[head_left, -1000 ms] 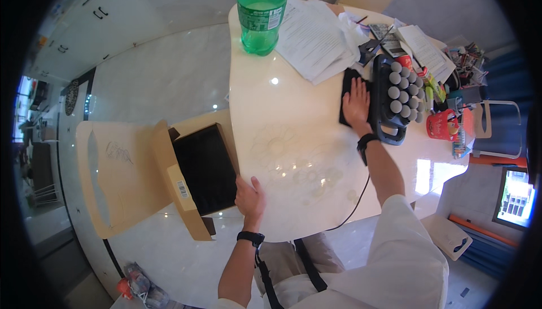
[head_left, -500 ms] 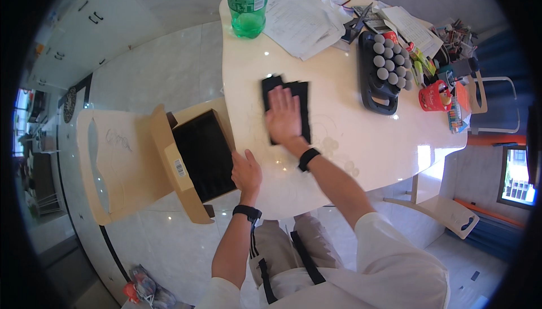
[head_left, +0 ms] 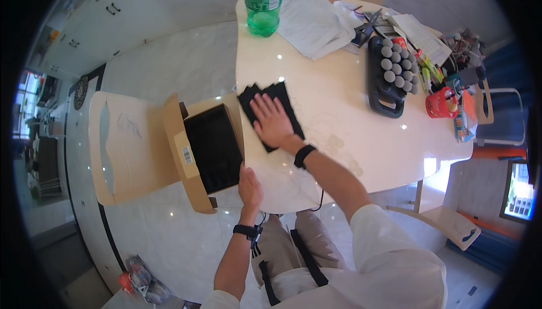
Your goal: The person wipes a dining table, a desk, and a wall surface with a black cloth.
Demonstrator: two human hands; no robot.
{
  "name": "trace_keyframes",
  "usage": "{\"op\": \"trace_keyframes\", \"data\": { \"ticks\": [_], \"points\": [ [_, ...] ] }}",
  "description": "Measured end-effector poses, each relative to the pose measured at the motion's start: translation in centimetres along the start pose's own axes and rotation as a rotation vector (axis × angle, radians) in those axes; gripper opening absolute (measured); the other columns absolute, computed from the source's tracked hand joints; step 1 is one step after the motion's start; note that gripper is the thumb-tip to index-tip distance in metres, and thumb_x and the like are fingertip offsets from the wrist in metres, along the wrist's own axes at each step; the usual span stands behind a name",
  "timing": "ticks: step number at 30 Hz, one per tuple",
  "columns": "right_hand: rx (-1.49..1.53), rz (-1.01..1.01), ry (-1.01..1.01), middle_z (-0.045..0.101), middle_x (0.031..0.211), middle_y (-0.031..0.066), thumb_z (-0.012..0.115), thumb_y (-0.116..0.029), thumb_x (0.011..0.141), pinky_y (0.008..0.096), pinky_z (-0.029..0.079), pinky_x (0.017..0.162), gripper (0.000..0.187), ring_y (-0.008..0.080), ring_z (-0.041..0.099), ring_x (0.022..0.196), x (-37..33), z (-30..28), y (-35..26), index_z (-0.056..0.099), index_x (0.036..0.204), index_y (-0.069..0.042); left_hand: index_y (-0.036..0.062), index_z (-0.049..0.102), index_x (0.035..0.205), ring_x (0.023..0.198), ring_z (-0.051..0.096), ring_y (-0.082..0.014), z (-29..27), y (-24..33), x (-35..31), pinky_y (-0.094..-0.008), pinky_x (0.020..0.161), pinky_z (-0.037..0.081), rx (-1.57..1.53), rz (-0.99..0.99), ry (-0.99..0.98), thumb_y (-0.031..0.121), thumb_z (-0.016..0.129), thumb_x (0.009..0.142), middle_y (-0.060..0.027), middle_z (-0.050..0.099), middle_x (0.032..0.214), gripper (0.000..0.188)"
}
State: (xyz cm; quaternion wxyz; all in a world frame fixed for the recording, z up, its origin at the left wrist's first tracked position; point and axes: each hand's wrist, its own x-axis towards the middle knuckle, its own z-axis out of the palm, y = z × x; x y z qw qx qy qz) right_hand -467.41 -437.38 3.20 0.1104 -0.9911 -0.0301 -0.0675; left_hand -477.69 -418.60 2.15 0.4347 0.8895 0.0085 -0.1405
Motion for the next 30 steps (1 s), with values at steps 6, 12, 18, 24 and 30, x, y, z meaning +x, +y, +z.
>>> {"op": "trace_keyframes", "data": {
  "ticks": [6,12,18,24,30],
  "points": [
    [-0.134,0.113,0.085,0.028,0.155,0.0098,0.039,-0.035,0.092,0.0466,0.017,0.116,0.060,0.0262,0.024,0.143,8.0,1.5,10.0,0.034,0.146,-0.009,-0.0004,0.041,0.135,0.111,0.055,-0.0420,-0.3,1.7,-0.1,-0.0480,0.094,0.043,0.139,-0.051,0.014,0.032,0.038,0.099,-0.0248,0.055,0.124,0.049],
    [-0.142,0.218,0.156,0.028,0.154,0.0120,0.038,-0.033,0.094,0.0477,0.017,0.115,0.059,0.0280,0.025,0.142,8.4,1.4,11.0,0.034,0.146,-0.007,0.0019,0.041,0.136,0.113,0.053,-0.0430,-0.1,1.5,-0.3,-0.0472,0.096,0.042,0.057,-0.010,0.026,0.029,0.038,0.098,-0.0254,0.055,0.125,0.047],
    [-0.181,0.196,0.038,0.026,0.155,0.0138,0.039,-0.033,0.093,0.0498,0.012,0.117,0.060,0.0296,0.021,0.144,-1.4,1.3,0.9,0.033,0.146,-0.004,0.0019,0.040,0.140,0.120,0.052,-0.0304,0.1,-0.3,0.4,-0.0380,0.102,0.039,-0.497,-0.117,-0.052,0.045,0.027,0.102,-0.0179,0.053,0.133,0.059],
    [0.074,0.092,-0.101,0.025,0.155,0.0149,0.043,-0.033,0.092,0.0491,0.011,0.117,0.061,0.0304,0.018,0.145,-13.0,-0.3,-11.6,0.035,0.145,-0.004,-0.0047,0.020,0.148,0.142,0.023,-0.0239,-1.3,-2.6,0.6,-0.0338,0.116,0.014,-1.000,-0.344,-0.180,0.072,0.015,0.092,-0.0129,0.026,0.154,0.094],
    [0.172,0.019,-0.053,0.027,0.154,0.0151,0.047,-0.032,0.091,0.0473,0.013,0.117,0.061,0.0293,0.020,0.144,-16.0,-0.8,-13.6,0.037,0.144,-0.004,-0.0014,0.008,0.151,0.147,0.008,-0.0233,-1.4,-4.3,-3.6,-0.0350,0.117,0.009,-0.874,-0.431,-0.051,0.074,0.020,0.091,-0.0121,0.011,0.159,0.097]
  ]
}}
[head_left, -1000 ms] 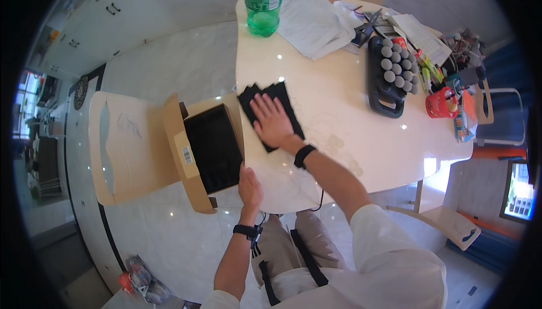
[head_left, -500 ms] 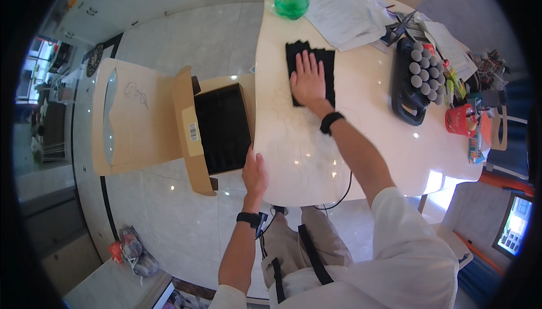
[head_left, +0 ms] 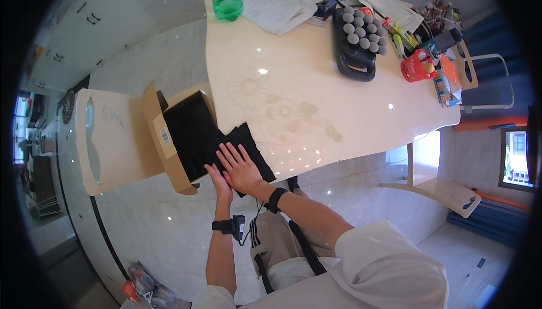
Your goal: The person wipes a dining table, a desk, and a wall surface with a black cloth.
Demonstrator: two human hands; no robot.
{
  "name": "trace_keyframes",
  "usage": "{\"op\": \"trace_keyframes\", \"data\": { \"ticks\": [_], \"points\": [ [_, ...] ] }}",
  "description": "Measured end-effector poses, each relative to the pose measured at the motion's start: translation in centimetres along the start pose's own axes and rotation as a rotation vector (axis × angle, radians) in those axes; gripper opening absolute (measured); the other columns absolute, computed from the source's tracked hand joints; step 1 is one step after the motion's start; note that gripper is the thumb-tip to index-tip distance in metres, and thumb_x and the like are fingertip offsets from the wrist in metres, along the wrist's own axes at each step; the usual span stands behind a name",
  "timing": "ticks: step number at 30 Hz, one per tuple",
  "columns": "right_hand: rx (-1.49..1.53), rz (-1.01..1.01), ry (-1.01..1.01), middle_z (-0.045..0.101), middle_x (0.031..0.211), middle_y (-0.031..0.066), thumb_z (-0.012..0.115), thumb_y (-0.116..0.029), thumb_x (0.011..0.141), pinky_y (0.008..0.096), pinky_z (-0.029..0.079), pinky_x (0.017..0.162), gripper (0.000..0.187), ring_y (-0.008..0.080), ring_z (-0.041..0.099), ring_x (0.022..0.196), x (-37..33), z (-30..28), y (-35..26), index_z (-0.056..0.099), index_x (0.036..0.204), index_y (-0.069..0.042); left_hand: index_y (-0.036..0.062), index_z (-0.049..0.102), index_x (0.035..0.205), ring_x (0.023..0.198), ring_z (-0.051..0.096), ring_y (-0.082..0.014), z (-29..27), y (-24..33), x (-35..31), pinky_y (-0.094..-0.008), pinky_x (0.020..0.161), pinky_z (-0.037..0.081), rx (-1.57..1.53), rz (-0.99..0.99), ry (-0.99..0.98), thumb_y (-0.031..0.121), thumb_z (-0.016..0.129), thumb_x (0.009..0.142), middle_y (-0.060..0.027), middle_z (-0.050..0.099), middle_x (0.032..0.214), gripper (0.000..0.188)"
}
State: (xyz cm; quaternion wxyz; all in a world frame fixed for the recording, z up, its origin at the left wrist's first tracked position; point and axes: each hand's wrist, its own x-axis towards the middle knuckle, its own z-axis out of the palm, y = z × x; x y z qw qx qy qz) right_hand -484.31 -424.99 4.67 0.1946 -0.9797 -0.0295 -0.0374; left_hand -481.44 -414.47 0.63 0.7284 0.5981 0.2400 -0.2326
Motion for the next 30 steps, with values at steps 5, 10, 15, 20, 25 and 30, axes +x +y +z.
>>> {"op": "trace_keyframes", "data": {
  "ticks": [5,10,15,20,25,30],
  "points": [
    [0.109,-0.077,-0.001,0.029,0.153,0.0139,0.049,-0.032,0.091,0.0449,0.014,0.117,0.060,0.0274,0.023,0.143,-1.6,-1.3,3.2,0.037,0.144,-0.006,-0.0029,0.016,0.149,0.143,0.023,-0.0258,2.2,0.2,-1.8,-0.0349,0.116,0.015,0.110,0.166,0.076,0.067,0.021,0.095,-0.0155,0.026,0.154,0.088],
    [0.005,0.074,0.026,0.027,0.154,0.0126,0.047,-0.033,0.091,0.0457,0.014,0.117,0.061,0.0270,0.022,0.144,-4.8,-5.3,12.6,0.035,0.145,-0.007,-0.0093,0.030,0.141,0.136,0.030,-0.0390,3.0,-3.2,-0.5,-0.0415,0.113,0.023,0.761,0.542,0.323,0.043,0.025,0.103,-0.0275,0.032,0.146,0.065],
    [-0.203,0.314,0.115,0.032,0.152,0.0145,0.054,-0.029,0.085,0.0487,0.021,0.115,0.064,0.0316,0.029,0.140,-11.2,-12.0,29.0,0.038,0.143,-0.007,-0.0072,0.025,0.144,0.132,0.032,-0.0425,4.1,-3.4,-0.7,-0.0469,0.110,0.025,0.990,0.507,0.515,0.043,0.029,0.102,-0.0282,0.034,0.143,0.066],
    [-0.378,0.646,0.340,0.035,0.150,0.0148,0.054,-0.023,0.086,0.0515,0.026,0.112,0.061,0.0333,0.034,0.137,-21.1,-17.3,47.1,0.038,0.143,-0.008,-0.0066,0.023,0.145,0.133,0.030,-0.0423,3.0,-3.1,0.1,-0.0464,0.111,0.024,1.021,0.448,0.504,0.046,0.028,0.101,-0.0285,0.031,0.145,0.069],
    [-0.511,0.988,0.352,0.031,0.153,0.0127,0.040,-0.029,0.095,0.0511,0.024,0.112,0.055,0.0313,0.030,0.140,-27.2,-19.7,55.8,0.033,0.146,-0.009,-0.0043,0.020,0.147,0.135,0.028,-0.0405,1.8,-3.0,1.0,-0.0453,0.112,0.022,0.810,0.427,0.439,0.053,0.026,0.100,-0.0261,0.028,0.148,0.074],
    [-0.538,1.184,0.299,0.029,0.154,0.0113,0.038,-0.030,0.096,0.0522,0.022,0.113,0.057,0.0308,0.027,0.142,-23.9,-18.5,53.6,0.032,0.147,-0.009,0.0006,0.022,0.148,0.137,0.025,-0.0384,2.7,-2.4,1.2,-0.0449,0.113,0.022,0.926,0.248,0.464,0.058,0.025,0.098,-0.0224,0.026,0.150,0.076]
  ]
}}
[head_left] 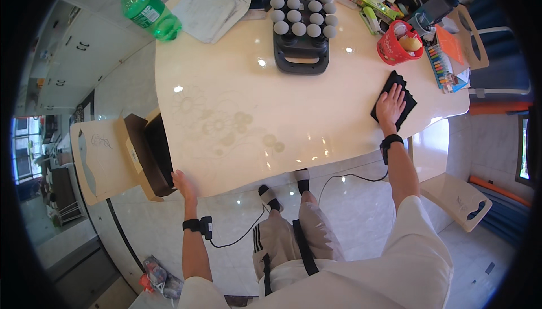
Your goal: The person wipes a dining table, a desk, and a wall surface with a black cloth.
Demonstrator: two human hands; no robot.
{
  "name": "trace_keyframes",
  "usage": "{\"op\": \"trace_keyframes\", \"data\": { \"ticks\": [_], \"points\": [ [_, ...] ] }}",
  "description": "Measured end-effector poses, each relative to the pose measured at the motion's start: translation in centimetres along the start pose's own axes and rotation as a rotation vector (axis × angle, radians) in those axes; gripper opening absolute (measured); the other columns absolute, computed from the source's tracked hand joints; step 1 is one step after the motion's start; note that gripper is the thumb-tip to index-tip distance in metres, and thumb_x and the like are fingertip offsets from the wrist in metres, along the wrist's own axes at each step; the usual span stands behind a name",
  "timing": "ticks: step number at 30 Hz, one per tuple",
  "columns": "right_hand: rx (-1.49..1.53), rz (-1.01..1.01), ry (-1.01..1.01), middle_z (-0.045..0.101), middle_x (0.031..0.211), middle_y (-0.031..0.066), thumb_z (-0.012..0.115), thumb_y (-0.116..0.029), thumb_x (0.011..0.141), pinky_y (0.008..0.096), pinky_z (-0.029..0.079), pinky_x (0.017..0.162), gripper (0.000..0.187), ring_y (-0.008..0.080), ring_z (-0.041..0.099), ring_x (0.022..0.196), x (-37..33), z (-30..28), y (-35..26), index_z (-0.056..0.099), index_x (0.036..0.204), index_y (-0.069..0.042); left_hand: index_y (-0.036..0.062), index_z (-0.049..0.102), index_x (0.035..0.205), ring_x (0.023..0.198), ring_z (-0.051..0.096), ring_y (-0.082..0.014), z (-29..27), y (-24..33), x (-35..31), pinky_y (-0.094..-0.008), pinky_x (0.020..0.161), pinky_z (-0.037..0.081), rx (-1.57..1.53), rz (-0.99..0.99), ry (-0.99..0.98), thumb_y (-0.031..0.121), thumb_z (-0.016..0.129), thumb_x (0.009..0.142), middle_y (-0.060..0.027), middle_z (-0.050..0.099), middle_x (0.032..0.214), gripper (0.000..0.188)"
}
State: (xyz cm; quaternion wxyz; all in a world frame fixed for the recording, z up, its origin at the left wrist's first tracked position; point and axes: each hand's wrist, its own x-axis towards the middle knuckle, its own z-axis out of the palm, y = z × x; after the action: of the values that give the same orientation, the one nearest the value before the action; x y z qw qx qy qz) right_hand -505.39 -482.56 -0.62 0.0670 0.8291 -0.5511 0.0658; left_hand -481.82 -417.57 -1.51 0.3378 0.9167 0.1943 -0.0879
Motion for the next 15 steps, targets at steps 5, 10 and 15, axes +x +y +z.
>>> {"op": "trace_keyframes", "data": {
  "ticks": [5,10,15],
  "points": [
    [0.037,-0.157,0.049,0.028,0.155,0.0103,0.041,-0.031,0.094,0.0503,0.019,0.114,0.059,0.0289,0.026,0.142,-3.6,-0.5,-9.5,0.033,0.147,-0.009,0.0075,0.020,0.149,0.140,0.021,-0.0354,0.0,-0.5,0.7,-0.0516,0.112,0.019,-0.044,-0.073,-0.093,0.068,0.020,0.093,-0.0162,0.023,0.153,0.082],
    [0.122,-0.384,-0.054,0.035,0.150,0.0128,0.044,-0.033,0.092,0.0505,0.018,0.114,0.053,0.0324,0.029,0.140,-10.2,-4.3,-22.9,0.046,0.137,-0.003,0.0114,0.019,0.149,0.142,0.016,-0.0355,-0.8,-1.0,2.9,-0.0602,0.109,0.016,0.080,-0.157,-0.232,0.076,0.016,0.088,-0.0148,0.018,0.155,0.089],
    [0.290,-0.523,0.039,0.034,0.150,0.0130,0.044,-0.032,0.091,0.0515,0.017,0.114,0.060,0.0328,0.028,0.139,-15.2,-5.6,-30.2,0.038,0.143,-0.003,0.0077,0.022,0.148,0.139,0.022,-0.0388,-0.3,-0.2,1.4,-0.0606,0.107,0.021,0.058,-0.059,-0.192,0.076,0.020,0.088,-0.0188,0.023,0.152,0.091]
  ]
}}
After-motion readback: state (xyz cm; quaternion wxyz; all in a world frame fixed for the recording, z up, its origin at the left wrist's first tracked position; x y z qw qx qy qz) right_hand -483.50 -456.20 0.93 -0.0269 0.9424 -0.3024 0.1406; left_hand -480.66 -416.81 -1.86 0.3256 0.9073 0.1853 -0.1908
